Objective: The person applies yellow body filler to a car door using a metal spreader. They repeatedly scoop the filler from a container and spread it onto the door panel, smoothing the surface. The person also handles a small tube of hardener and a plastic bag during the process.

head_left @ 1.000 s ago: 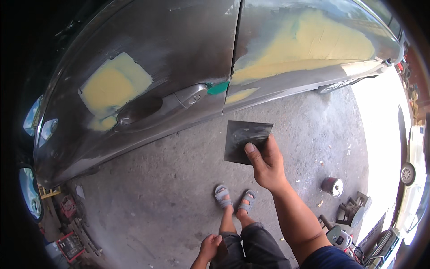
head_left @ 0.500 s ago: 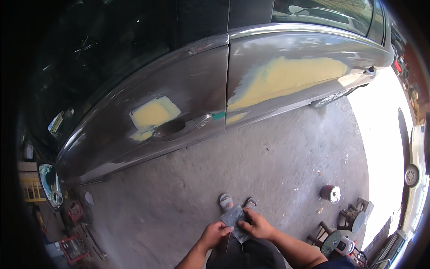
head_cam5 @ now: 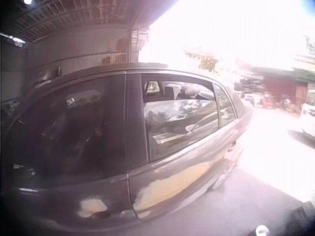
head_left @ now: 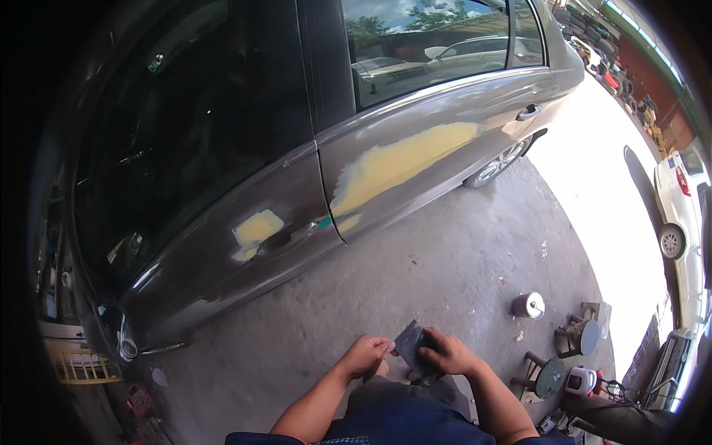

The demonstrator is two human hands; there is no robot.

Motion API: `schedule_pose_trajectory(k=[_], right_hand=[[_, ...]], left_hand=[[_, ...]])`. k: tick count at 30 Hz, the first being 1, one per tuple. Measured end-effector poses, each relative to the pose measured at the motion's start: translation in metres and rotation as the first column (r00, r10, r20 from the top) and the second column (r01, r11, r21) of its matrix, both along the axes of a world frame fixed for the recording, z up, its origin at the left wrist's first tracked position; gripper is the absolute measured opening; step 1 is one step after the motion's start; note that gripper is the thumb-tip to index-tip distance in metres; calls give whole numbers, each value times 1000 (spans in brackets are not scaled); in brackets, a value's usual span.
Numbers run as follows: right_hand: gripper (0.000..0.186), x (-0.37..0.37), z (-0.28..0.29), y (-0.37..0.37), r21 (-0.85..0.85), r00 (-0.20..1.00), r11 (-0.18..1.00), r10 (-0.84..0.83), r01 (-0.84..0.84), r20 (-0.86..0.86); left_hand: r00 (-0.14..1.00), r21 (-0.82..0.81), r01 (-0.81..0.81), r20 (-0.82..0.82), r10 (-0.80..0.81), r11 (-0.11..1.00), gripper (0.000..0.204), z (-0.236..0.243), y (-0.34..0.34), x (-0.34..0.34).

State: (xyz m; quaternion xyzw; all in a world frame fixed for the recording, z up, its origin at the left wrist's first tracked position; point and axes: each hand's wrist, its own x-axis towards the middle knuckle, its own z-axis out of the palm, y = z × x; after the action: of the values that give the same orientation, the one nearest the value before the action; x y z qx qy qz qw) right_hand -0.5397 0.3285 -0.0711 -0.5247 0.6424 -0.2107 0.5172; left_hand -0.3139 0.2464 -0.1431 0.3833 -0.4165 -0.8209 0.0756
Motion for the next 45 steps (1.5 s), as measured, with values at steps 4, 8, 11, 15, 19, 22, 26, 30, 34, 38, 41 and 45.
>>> schedule_pose_trajectory(k=[4, 8, 11, 15, 19, 22, 26, 30, 34, 38, 41, 45], right_hand=[[48, -42, 12, 38, -48, 987, 986, -161, 161, 3], [49, -83, 20, 80, -74, 952, 950, -306, 304, -15], [47, -114, 26, 113, -161, 917, 904, -400, 395, 2], [41, -168, 29, 147, -161, 934, 922, -358, 352, -13], [35, -220, 29, 172, -191, 980, 966, -190, 177, -54], [33, -242, 33, 187, -217, 979, 960, -194, 175, -68], [34, -261, 30, 198, -286, 888, 844, -456, 454, 63], [37, -277, 18, 198, -329, 715, 646, -680, 689, 163], [19, -293, 25, 200, -506, 703, 544, -683, 669, 196], [42, -287, 59, 196, -626, 771, 608, -636, 488, -15], [54, -272, 66, 183, -532, 856, 788, -476, 312, -203], [43, -261, 54, 170, -424, 868, 827, -469, 368, -161]], left_hand=[[995, -3, -92, 26, 92, 996, 21, 25, 0, -49], [996, -129, -28, 76, 38, 991, 21, 18, 6, -88], [999, -203, 7, 53, 4, 979, 22, 40, 28, -138], [996, -234, 87, -1, -89, 968, 31, 56, 68, -206], [939, -312, 338, 42, -342, 888, 29, 78, 97, -270], [898, -275, 435, 58, -436, 858, 15, 87, 111, -305], [919, -311, 369, -22, -394, 876, 12, 96, 123, -331], [933, -397, 334, 13, -359, 855, 16, 89, 118, -342], [929, -479, 350, 66, -365, 805, 20, 87, 105, -357], [940, -525, 302, 25, -341, 796, 18, 100, 96, -362], [961, -494, 243, 4, -277, 835, 18, 108, 91, -363], [968, -464, 208, -29, -250, 861, 19, 110, 87, -361]])
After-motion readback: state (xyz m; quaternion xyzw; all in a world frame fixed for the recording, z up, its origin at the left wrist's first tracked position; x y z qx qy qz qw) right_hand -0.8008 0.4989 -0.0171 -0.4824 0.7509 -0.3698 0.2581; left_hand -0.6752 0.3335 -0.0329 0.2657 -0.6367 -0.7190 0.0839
